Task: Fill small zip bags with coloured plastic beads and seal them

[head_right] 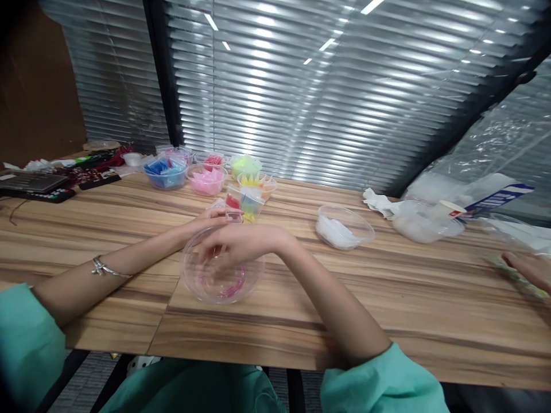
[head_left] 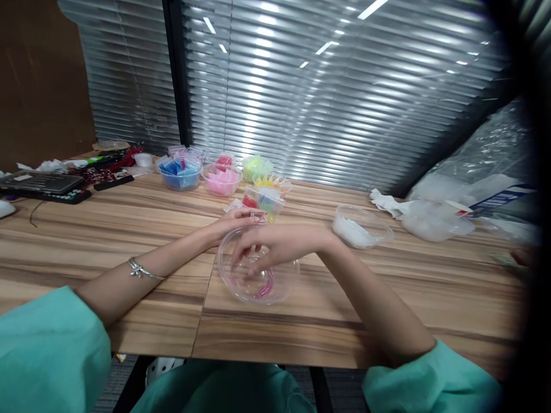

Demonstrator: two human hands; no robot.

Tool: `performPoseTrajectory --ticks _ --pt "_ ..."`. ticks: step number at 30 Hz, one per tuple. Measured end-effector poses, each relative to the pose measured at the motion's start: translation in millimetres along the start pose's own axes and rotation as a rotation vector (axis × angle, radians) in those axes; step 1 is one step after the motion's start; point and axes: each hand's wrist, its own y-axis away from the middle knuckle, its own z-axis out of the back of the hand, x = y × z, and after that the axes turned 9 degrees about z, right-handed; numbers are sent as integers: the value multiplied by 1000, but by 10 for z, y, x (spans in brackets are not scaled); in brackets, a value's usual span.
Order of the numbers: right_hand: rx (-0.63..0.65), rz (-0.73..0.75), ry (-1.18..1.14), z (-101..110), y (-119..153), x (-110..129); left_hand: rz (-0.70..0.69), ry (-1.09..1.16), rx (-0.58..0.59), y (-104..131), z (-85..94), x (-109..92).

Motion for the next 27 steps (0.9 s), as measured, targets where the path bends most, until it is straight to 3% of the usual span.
performPoseTrajectory --ticks 3,11,20,27 --pt "122 17 87 -170 -139 -27 40 -14 -37 24 -26 -24" --pt "-34 -2 477 -499 -302 -115 66 -44 -112 49 -72 -54" --pt "-8 3 598 -468 -288 -4 52 -10 -83 8 -60 -10" --pt "38 42 478 -430 -339 91 28 4 -42 -36 -27 18"
